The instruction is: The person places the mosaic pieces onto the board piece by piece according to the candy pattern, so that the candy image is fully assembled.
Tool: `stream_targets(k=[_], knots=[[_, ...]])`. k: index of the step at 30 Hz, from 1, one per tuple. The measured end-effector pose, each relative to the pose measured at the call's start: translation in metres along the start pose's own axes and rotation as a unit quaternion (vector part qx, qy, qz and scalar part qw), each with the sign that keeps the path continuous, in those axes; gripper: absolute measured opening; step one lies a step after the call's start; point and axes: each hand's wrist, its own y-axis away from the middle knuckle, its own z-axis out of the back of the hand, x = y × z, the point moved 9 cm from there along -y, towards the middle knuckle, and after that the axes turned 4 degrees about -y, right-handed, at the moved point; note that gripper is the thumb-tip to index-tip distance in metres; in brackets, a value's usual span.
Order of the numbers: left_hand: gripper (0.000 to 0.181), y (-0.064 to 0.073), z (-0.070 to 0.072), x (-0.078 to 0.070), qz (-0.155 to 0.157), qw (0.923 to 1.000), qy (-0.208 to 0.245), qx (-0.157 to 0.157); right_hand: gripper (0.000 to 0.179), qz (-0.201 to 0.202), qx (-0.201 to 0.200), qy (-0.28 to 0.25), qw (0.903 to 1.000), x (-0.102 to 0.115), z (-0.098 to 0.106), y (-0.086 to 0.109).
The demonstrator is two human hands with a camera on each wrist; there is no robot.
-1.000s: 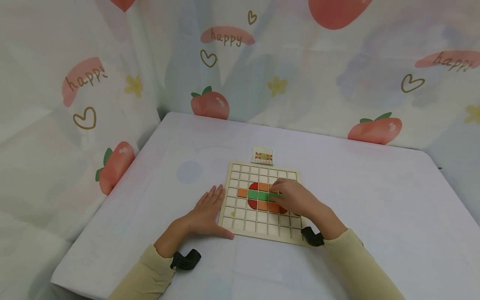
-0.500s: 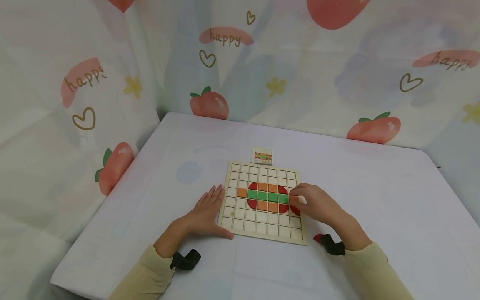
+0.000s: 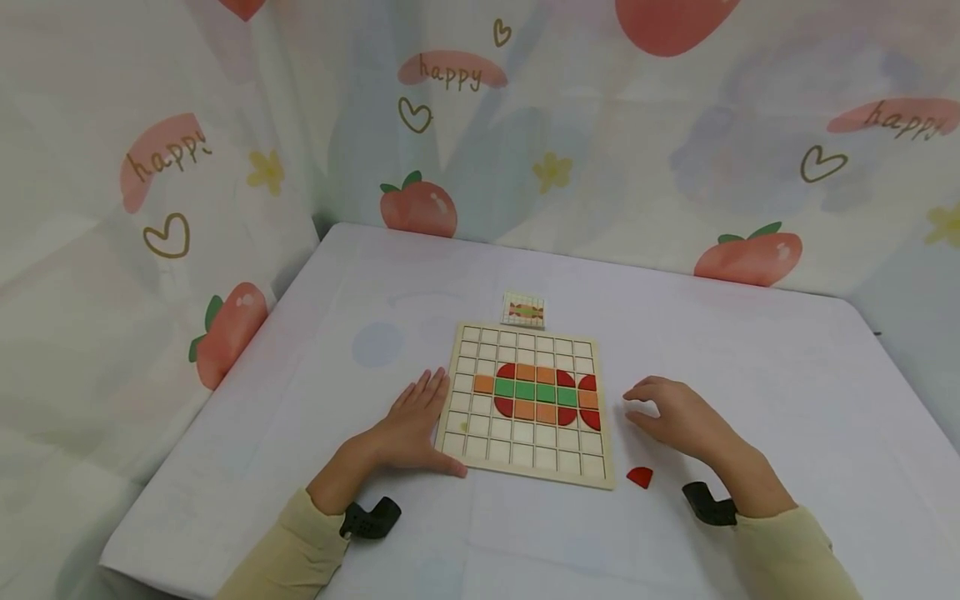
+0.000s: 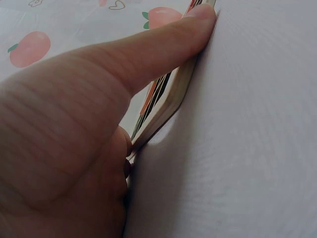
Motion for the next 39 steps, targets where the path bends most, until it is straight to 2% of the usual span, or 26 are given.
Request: stream_targets(k=[8, 18, 23, 29, 35, 39], knots=[[0.127, 0.000, -0.002, 0.001, -0.002, 1.0000, 0.000, 0.000, 0.030, -0.045, 0.011, -0.014, 0.9988, -0.027, 0.000, 0.016], [0.126, 0.002, 0.000, 0.002, -0.002, 0.9999, 0.007, -0.008, 0.033, -0.053, 0.015, -0.001, 0.9985, -0.037, -0.005, 0.026], [0.126, 0.001, 0.000, 0.002, -0.003, 1.0000, 0.004, -0.008, 0.027, -0.045, 0.021, 0.002, 0.9988, -0.035, -0.007, 0.026], [0.125, 0.001, 0.001, 0.001, -0.004, 0.9999, 0.006, -0.009, 0.022, -0.014, 0.019, 0.014, 0.9996, -0.026, -0.008, 0.024], [0.124, 0.001, 0.003, -0.001, -0.008, 0.9999, 0.008, -0.008, 0.020, 0.024, 0.002, 0.034, 0.9991, -0.023, -0.006, 0.018], [0.124, 0.001, 0.003, -0.002, -0.007, 0.9999, 0.008, -0.005, 0.021, 0.037, -0.008, 0.026, 0.9990, -0.021, -0.004, 0.015]])
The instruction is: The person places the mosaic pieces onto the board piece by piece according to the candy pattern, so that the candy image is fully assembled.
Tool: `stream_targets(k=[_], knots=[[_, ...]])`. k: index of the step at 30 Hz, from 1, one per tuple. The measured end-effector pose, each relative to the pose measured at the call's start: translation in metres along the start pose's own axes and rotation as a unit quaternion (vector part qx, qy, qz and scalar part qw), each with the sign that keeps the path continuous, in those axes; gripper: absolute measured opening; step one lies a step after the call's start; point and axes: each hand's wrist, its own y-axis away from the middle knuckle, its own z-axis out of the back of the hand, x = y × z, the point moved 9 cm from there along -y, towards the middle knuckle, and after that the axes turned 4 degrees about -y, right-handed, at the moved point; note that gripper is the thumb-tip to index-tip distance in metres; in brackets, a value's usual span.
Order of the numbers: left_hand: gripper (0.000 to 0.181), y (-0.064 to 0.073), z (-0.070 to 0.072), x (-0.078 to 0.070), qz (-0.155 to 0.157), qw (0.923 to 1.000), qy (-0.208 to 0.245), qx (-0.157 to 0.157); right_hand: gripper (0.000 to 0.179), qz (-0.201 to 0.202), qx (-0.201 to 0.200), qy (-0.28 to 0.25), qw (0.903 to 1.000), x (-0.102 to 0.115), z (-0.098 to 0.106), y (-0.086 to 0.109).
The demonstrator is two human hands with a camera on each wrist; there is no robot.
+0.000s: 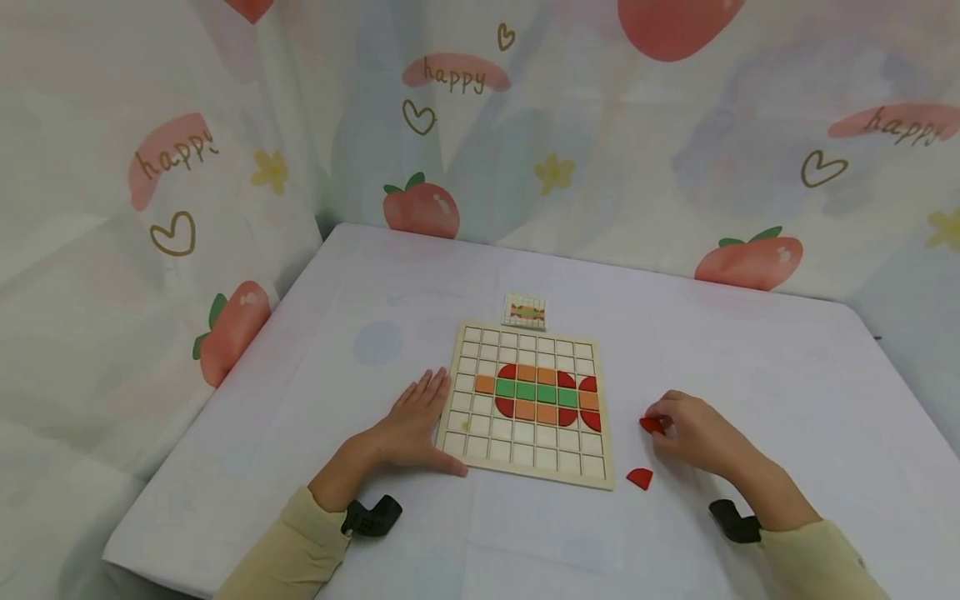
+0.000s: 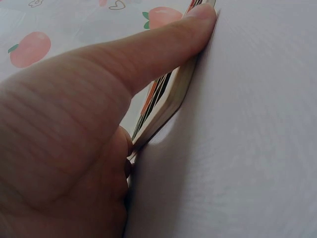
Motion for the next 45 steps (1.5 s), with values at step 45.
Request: stream_targets(k=[45], knots=[[0.127, -0.004, -0.006, 0.004, -0.001, 0.9999, -0.017, 0.000, 0.021, 0.132, 0.040, -0.067, 0.9882, 0.091, -0.012, -0.096]])
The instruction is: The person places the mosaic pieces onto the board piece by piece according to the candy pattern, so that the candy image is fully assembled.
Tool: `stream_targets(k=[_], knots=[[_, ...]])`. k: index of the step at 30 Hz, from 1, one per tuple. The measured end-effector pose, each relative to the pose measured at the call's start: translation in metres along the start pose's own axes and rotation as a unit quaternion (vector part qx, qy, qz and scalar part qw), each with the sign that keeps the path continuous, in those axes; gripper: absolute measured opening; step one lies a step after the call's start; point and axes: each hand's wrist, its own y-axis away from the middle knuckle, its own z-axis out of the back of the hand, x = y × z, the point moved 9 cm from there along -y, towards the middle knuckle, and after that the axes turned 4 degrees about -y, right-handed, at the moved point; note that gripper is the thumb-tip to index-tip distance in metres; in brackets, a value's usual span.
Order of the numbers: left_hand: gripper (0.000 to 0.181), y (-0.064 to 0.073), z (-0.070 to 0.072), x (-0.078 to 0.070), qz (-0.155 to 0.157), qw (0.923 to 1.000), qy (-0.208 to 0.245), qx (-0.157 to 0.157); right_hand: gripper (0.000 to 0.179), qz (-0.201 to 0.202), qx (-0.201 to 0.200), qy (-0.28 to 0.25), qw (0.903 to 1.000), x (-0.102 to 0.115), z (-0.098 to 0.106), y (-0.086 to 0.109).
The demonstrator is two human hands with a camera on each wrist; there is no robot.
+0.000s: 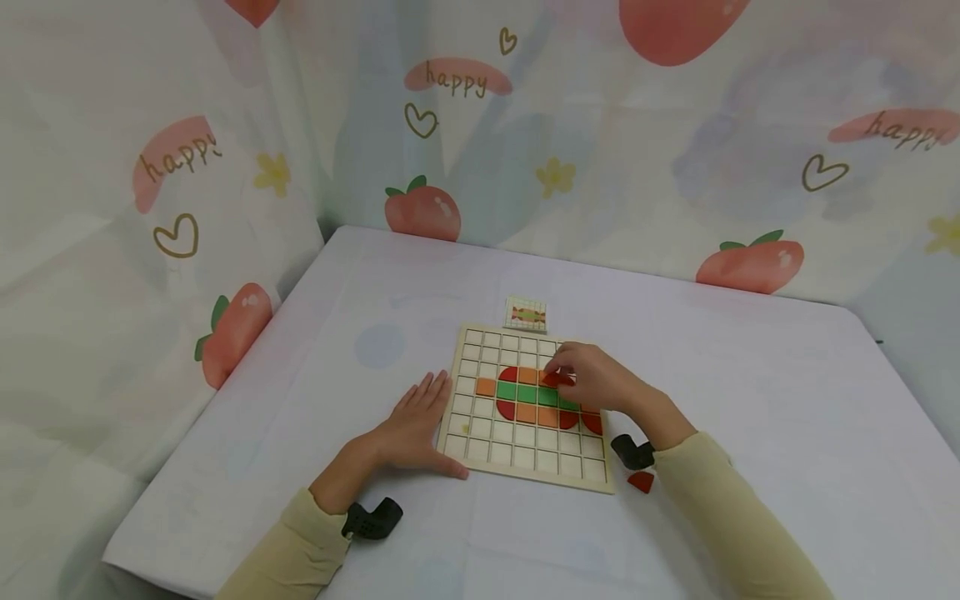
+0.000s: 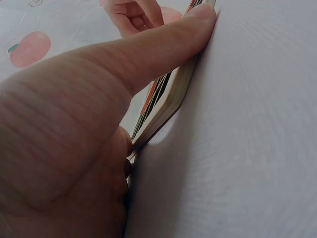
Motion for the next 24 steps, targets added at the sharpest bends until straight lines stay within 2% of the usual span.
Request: stream_targets(k=[7, 17, 24], knots=[[0.127, 0.001, 0.000, 0.001, 0.003, 1.0000, -0.003, 0.003, 0.023, 0.008, 0.014, -0.001, 0.9999, 0.007, -0.006, -0.014], [0.126, 0.002, 0.002, 0.000, 0.005, 0.9999, 0.007, 0.006, 0.018, 0.054, 0.023, 0.010, 0.9982, 0.027, -0.009, -0.040], [0.125, 0.001, 0.002, -0.001, 0.001, 1.0000, 0.007, 0.004, 0.021, 0.046, 0.056, -0.004, 0.9973, 0.031, -0.019, -0.056]])
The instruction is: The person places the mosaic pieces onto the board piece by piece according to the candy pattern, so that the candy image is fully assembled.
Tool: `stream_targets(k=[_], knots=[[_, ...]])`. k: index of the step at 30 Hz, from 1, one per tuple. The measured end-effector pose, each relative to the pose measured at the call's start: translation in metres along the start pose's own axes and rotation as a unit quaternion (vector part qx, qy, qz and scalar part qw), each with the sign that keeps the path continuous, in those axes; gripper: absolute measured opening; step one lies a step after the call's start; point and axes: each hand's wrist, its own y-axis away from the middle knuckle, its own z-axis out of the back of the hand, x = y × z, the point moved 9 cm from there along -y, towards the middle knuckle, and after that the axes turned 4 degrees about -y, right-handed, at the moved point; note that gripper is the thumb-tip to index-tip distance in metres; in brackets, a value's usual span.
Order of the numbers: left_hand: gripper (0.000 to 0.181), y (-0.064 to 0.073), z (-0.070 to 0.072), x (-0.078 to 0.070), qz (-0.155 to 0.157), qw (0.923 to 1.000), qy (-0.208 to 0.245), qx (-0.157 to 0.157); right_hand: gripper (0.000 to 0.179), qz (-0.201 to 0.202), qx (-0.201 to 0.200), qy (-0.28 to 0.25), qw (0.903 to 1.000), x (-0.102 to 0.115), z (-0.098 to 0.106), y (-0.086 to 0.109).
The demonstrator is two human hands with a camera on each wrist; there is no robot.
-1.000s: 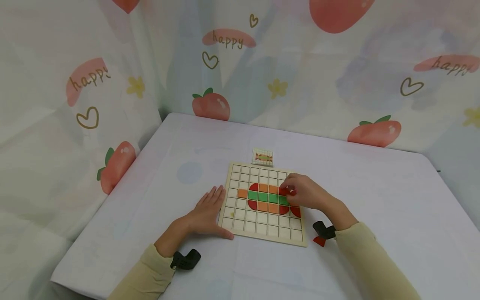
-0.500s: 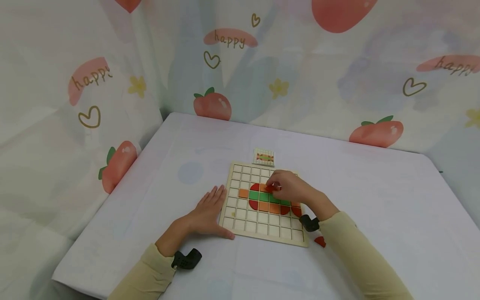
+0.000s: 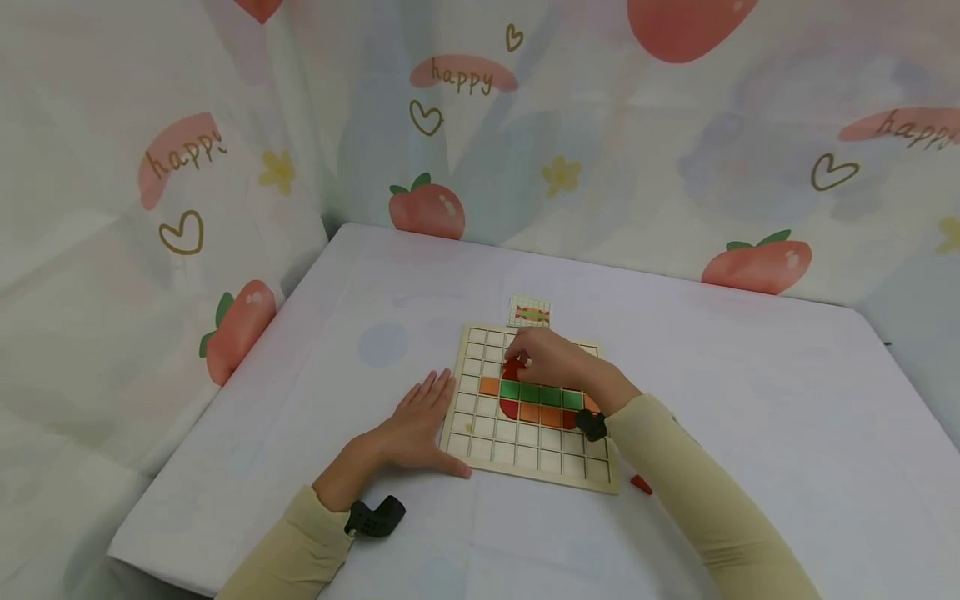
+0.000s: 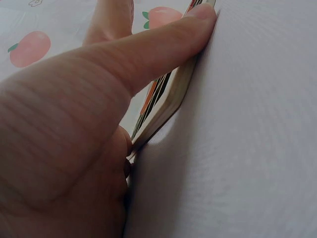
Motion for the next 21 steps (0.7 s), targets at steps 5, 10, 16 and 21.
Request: stream_targets(k=[5, 10, 16, 21], knots=[[0.124, 0.001, 0.001, -0.001, -0.002, 1.0000, -0.002, 0.000, 0.021, -0.005, 0.016, 0.008, 0.9998, 0.001, -0.002, -0.008], [0.125, 0.001, 0.001, 0.000, 0.002, 1.0000, -0.003, 0.002, 0.022, -0.017, 0.019, 0.003, 0.9997, 0.003, -0.002, -0.014], [0.124, 0.000, 0.000, 0.001, -0.003, 1.0000, -0.003, 0.001, 0.021, -0.024, 0.031, 0.005, 0.9992, 0.004, -0.007, -0.020], [0.124, 0.000, -0.001, 0.000, -0.007, 1.0000, 0.000, 0.002, 0.022, -0.038, 0.046, 0.001, 0.9982, 0.002, -0.012, -0.024]])
